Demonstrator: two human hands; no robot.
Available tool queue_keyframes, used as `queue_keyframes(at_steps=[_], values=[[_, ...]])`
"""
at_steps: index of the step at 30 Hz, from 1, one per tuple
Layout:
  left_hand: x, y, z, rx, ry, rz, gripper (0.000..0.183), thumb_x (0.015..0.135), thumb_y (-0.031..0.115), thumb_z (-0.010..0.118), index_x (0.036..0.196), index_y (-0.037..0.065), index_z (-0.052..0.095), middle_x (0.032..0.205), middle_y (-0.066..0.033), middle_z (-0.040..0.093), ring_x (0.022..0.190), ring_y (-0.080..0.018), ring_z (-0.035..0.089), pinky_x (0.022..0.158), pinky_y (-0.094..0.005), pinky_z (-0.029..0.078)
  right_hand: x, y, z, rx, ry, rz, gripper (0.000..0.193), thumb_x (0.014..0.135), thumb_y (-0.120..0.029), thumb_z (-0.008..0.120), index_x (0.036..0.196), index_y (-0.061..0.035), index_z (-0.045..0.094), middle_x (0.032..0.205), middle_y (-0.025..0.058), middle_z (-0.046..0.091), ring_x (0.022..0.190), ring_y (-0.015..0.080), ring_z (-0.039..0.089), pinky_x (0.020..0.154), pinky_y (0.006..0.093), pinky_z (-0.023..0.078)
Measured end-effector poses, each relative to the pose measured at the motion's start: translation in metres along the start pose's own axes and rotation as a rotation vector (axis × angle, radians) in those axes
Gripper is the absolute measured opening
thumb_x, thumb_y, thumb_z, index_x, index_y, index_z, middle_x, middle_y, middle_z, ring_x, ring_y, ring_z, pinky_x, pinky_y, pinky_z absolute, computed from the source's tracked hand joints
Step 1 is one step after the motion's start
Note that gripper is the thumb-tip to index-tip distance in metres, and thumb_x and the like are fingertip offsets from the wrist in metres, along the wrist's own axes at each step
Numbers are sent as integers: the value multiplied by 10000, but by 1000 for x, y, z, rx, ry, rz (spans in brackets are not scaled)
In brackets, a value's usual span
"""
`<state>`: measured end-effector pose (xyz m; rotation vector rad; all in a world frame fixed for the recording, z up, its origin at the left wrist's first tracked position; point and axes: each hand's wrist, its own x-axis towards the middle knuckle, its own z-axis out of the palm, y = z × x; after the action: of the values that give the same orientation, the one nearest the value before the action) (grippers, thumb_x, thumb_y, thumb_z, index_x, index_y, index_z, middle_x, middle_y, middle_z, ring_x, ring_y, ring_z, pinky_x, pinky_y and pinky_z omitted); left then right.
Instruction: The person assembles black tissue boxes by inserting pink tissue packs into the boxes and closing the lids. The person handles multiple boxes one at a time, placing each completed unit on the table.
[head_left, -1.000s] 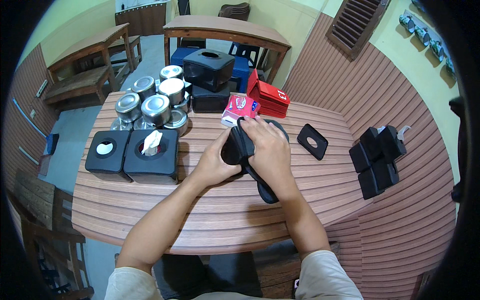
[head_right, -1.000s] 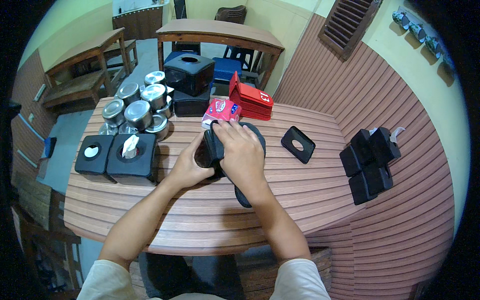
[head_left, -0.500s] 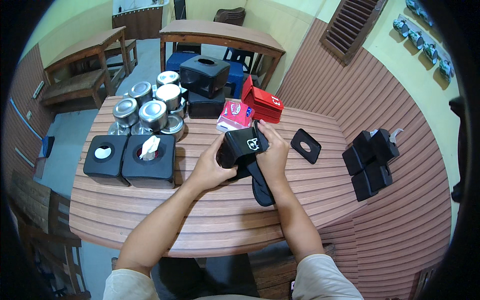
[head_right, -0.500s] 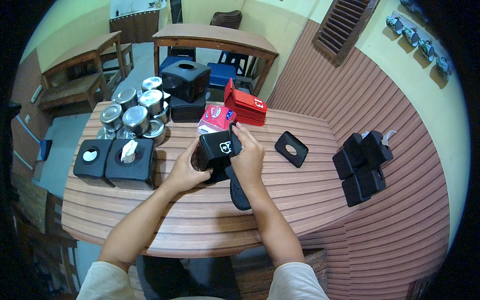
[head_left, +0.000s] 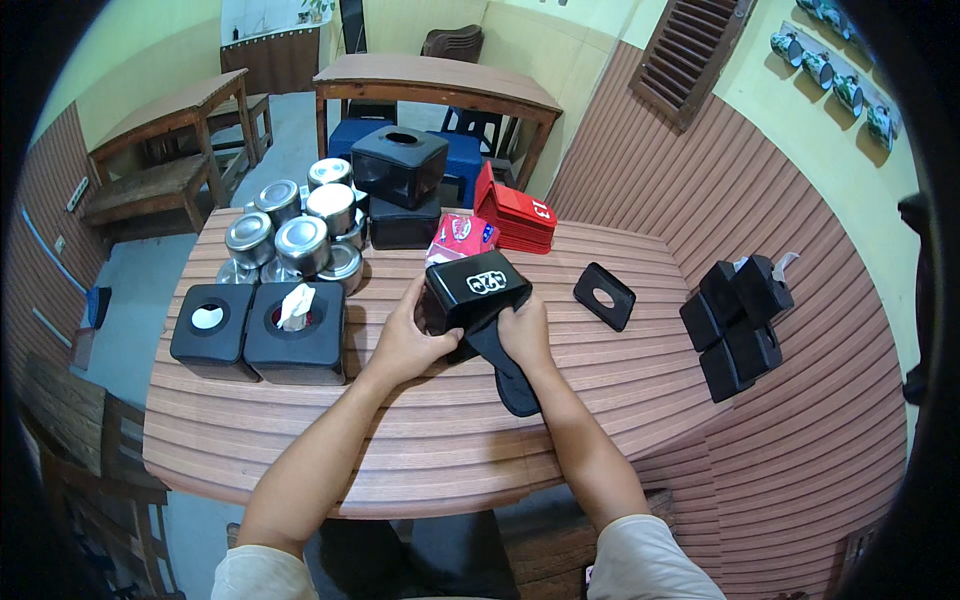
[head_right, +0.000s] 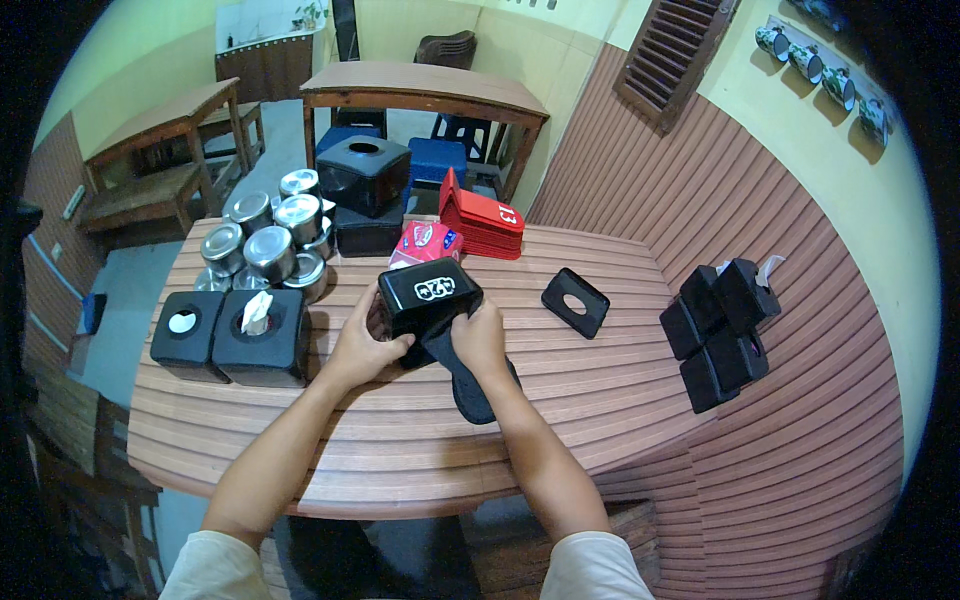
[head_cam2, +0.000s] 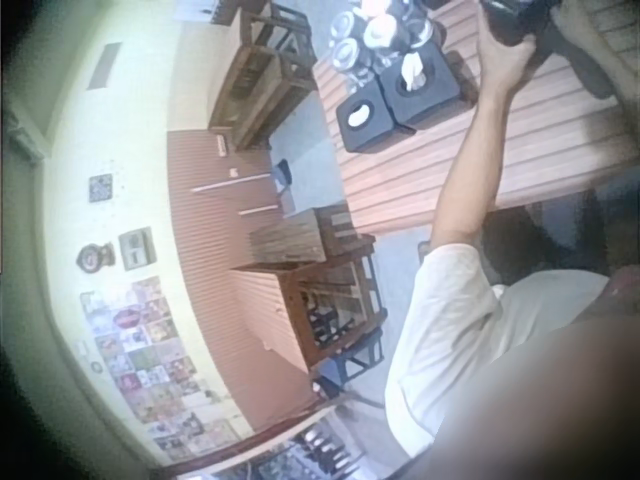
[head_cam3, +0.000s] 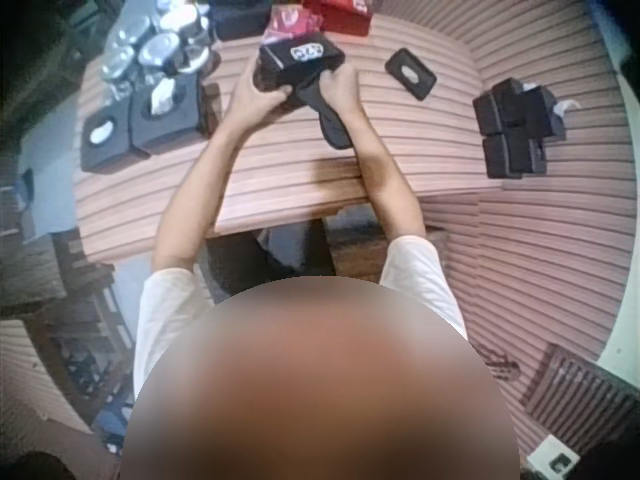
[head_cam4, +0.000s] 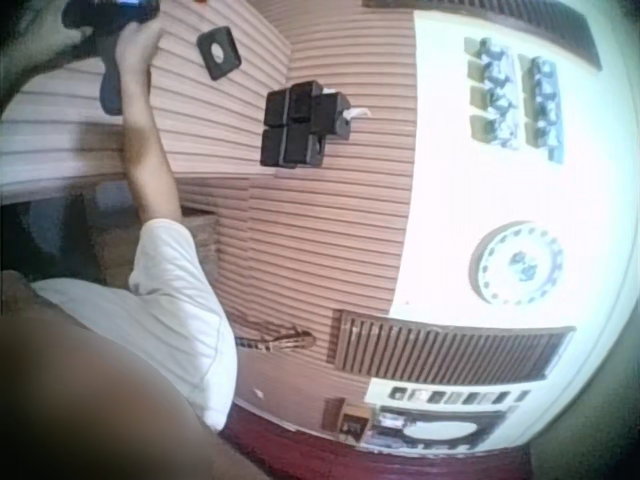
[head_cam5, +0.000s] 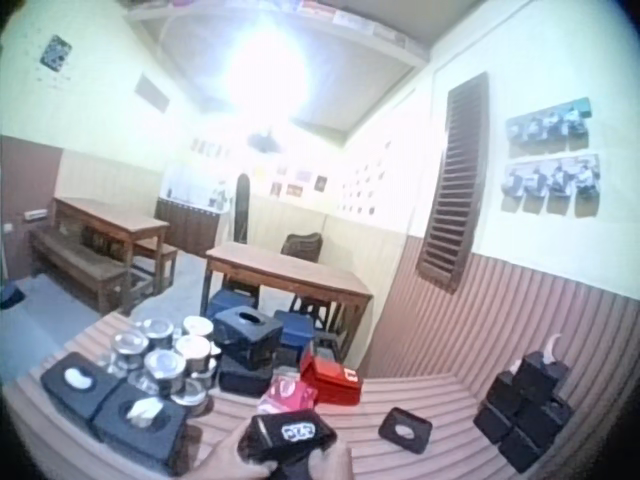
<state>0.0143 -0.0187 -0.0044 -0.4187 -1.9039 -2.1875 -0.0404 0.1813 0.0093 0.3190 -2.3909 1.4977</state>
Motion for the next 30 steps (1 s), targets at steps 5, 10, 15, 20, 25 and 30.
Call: queue_keyframes(at_steps=[5,10,15,20,25,30], values=[[-1,-2,0,-91,16,-4,917,805,22,883,1578,6,390,1411,-146,611,1337,-229,593,1152,-381,464,0,6,-2,-88,-24,-82,404,856,61,541,1212,31,730,1038,342,739,1066,504,721,917,502,567],[-6,4,-1,214,-27,113,1203,734,236,992,1634,33,219,1515,-220,507,1464,-329,487,1243,-446,368,-3,-27,-17,-126,128,-320,612,789,135,587,1364,-38,705,1269,281,729,1224,443,695,1044,475,537],[-9,20,0,468,-5,329,1235,714,250,983,1652,14,214,1553,-259,471,1514,-371,445,1286,-459,318,-6,-56,-37,-621,100,-661,694,760,110,676,1413,-123,708,1456,125,696,1404,335,613,1204,547,401],[-17,35,11,555,-19,286,1161,704,220,956,1627,-39,300,1529,-299,527,1460,-410,528,1229,-439,404,-19,-64,-15,-590,-73,-772,506,851,-16,662,1333,-139,756,1410,71,727,1353,306,650,1162,578,422],[-16,39,9,566,30,322,1058,701,133,876,1599,-68,355,1281,-312,684,1132,-430,734,967,-443,593,-17,-60,-14,-591,-19,-728,454,885,-35,652,1314,-134,763,1378,69,746,1341,309,660,1139,541,447],[-15,36,10,506,36,215,1000,671,149,902,1545,-35,452,1328,-265,690,1221,-373,715,1034,-417,569,-6,-47,-15,-535,80,-673,420,868,-28,728,1284,-70,769,1315,133,769,1279,346,700,1078,462,524]])
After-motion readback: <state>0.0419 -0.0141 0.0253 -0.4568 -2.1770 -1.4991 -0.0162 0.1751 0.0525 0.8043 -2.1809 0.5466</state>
